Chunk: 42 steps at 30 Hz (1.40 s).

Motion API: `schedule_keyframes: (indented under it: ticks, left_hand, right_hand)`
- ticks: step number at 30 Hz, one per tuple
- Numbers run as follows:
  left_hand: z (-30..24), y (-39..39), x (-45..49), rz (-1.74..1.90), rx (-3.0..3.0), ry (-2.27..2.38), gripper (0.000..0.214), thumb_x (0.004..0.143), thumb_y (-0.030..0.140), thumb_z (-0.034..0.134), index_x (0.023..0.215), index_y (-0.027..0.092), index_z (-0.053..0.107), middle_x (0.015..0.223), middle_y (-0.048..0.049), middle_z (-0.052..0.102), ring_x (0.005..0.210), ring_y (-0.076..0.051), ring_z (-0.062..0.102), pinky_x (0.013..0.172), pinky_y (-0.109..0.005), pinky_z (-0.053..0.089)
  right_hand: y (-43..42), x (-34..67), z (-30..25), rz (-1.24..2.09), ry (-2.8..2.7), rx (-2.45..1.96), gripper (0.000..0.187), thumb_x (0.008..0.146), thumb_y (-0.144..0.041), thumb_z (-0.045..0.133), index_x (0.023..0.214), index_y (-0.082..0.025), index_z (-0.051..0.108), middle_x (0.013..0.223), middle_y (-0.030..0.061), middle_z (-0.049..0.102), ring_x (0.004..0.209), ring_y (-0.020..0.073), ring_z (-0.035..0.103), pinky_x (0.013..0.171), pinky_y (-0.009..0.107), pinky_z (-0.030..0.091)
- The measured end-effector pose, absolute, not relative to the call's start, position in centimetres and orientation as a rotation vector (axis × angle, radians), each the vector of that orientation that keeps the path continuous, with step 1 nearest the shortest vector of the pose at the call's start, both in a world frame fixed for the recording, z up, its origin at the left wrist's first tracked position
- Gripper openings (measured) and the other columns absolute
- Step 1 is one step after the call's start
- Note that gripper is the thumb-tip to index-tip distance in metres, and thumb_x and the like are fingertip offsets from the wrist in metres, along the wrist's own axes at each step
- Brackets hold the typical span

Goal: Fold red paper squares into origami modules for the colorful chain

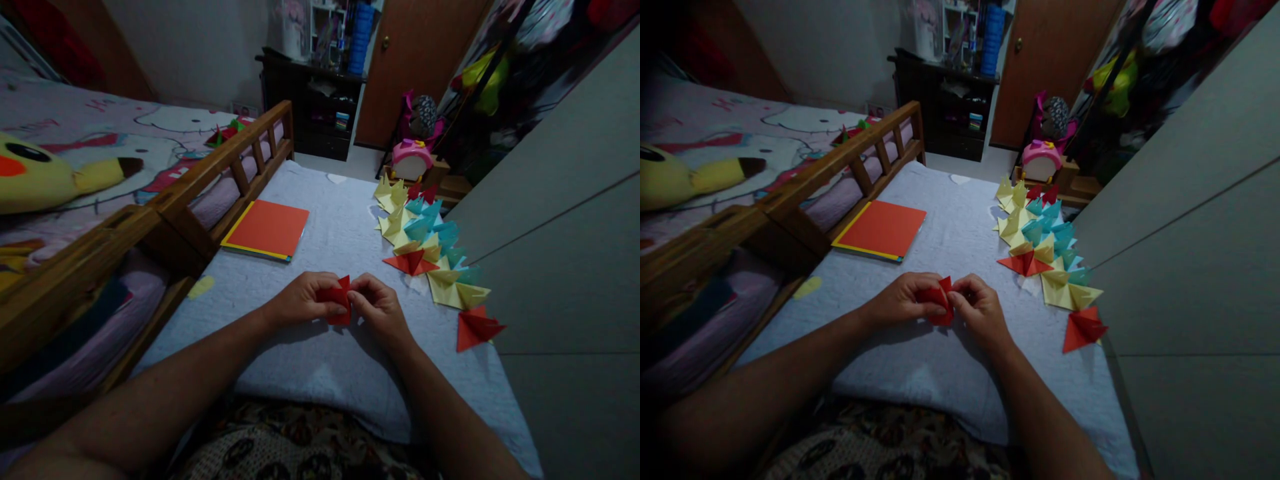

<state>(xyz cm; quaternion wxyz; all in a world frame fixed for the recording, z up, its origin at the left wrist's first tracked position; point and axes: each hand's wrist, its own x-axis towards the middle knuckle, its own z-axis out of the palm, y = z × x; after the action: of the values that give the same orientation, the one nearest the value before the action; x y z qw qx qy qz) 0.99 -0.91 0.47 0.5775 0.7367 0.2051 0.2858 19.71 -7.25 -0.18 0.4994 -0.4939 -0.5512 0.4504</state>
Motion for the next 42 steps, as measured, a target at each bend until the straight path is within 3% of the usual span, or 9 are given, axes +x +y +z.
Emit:
schedule_keyframes:
  ticks: [9,14,20,22,24,27,32,37,42]
  left_hand:
    - [-0.2,-1.6,1.4,0.747,1.711,0.569,0.018,0.084,0.03,0.071,0.094,0.019,0.062,0.081,0.0001,0.06,0.072,-0.013,0.054,0.066,-0.026,0.044]
    - [0.1,-1.8,1.5,0.762,1.739,0.65,0.017,0.085,0.025,0.069,0.099,0.021,0.06,0.085,-0.0007,0.064,0.075,-0.014,0.058,0.068,-0.027,0.045]
    - [0.8,-1.8,1.4,0.845,1.468,0.73,0.065,0.081,0.023,0.074,0.139,0.025,0.046,0.067,0.0075,0.061,0.059,-0.011,0.054,0.06,-0.023,0.042]
    - [1.0,-1.5,1.5,0.901,1.373,0.731,0.058,0.077,0.023,0.077,0.13,0.023,0.055,0.071,0.0053,0.064,0.063,-0.012,0.057,0.063,-0.024,0.045]
    - [1.1,-1.3,1.5,0.958,1.309,0.728,0.037,0.072,0.024,0.081,0.105,0.019,0.066,0.075,0.0028,0.066,0.067,-0.012,0.059,0.064,-0.024,0.047]
    - [1.0,-1.1,1.6,0.972,1.271,0.713,0.022,0.07,0.024,0.083,0.08,0.017,0.065,0.073,0.0016,0.066,0.066,-0.011,0.058,0.063,-0.023,0.047]
    - [0.7,-1.2,1.6,0.959,1.226,0.663,0.022,0.071,0.023,0.083,0.081,0.017,0.065,0.077,0.0006,0.068,0.071,-0.012,0.063,0.068,-0.024,0.05]
    - [0.5,-1.1,1.6,0.945,1.217,0.642,0.025,0.07,0.02,0.083,0.09,0.019,0.069,0.08,0.0009,0.07,0.073,-0.013,0.065,0.07,-0.026,0.051]
    - [0.8,-0.9,1.3,0.905,1.338,0.667,0.007,0.076,0.024,0.079,0.077,0.019,0.075,0.076,-0.0018,0.072,0.073,-0.013,0.063,0.071,-0.027,0.049]
  right_hand:
    - [-7.3,19.1,-0.2,1.065,-1.226,-1.257,0.023,0.079,-0.036,0.07,0.069,-0.02,0.057,0.061,-0.0046,0.051,0.055,0.01,0.045,0.051,0.022,0.036]
    - [-7.2,18.9,-0.1,1.155,-1.17,-1.239,0.025,0.08,-0.042,0.072,0.074,-0.02,0.061,0.062,-0.0043,0.054,0.054,0.0103,0.046,0.05,0.023,0.037]
    - [-7.7,19.3,-0.1,1.214,-1.178,-1.192,0.022,0.088,-0.043,0.065,0.087,-0.021,0.062,0.064,-0.005,0.053,0.054,0.0102,0.046,0.05,0.023,0.037]
    - [-7.8,19.4,-0.2,1.21,-1.226,-1.169,0.021,0.088,-0.041,0.065,0.092,-0.021,0.063,0.068,-0.0041,0.055,0.057,0.0108,0.048,0.052,0.023,0.039]
    - [-7.9,19.3,-0.4,1.174,-1.298,-1.176,0.021,0.084,-0.038,0.069,0.095,-0.022,0.062,0.073,-0.0033,0.056,0.059,0.0111,0.05,0.054,0.024,0.04]
    - [-7.8,19.2,-0.6,1.083,-1.396,-1.238,0.02,0.081,-0.032,0.073,0.091,-0.022,0.06,0.073,-0.004,0.054,0.059,0.011,0.049,0.054,0.024,0.038]
    - [-7.8,19.2,-0.8,0.939,-1.408,-1.242,0.008,0.086,-0.024,0.065,0.083,-0.022,0.058,0.072,-0.0037,0.053,0.059,0.011,0.049,0.055,0.025,0.039]
    - [-7.8,19.4,-0.8,0.842,-1.427,-1.205,0.008,0.087,-0.02,0.064,0.08,-0.022,0.059,0.075,-0.0033,0.052,0.062,0.0114,0.049,0.058,0.026,0.04]
    - [-7.7,19.4,-0.9,0.773,-1.47,-1.174,0.009,0.087,-0.018,0.063,0.08,-0.022,0.06,0.075,-0.0023,0.053,0.067,0.013,0.05,0.062,0.027,0.04]
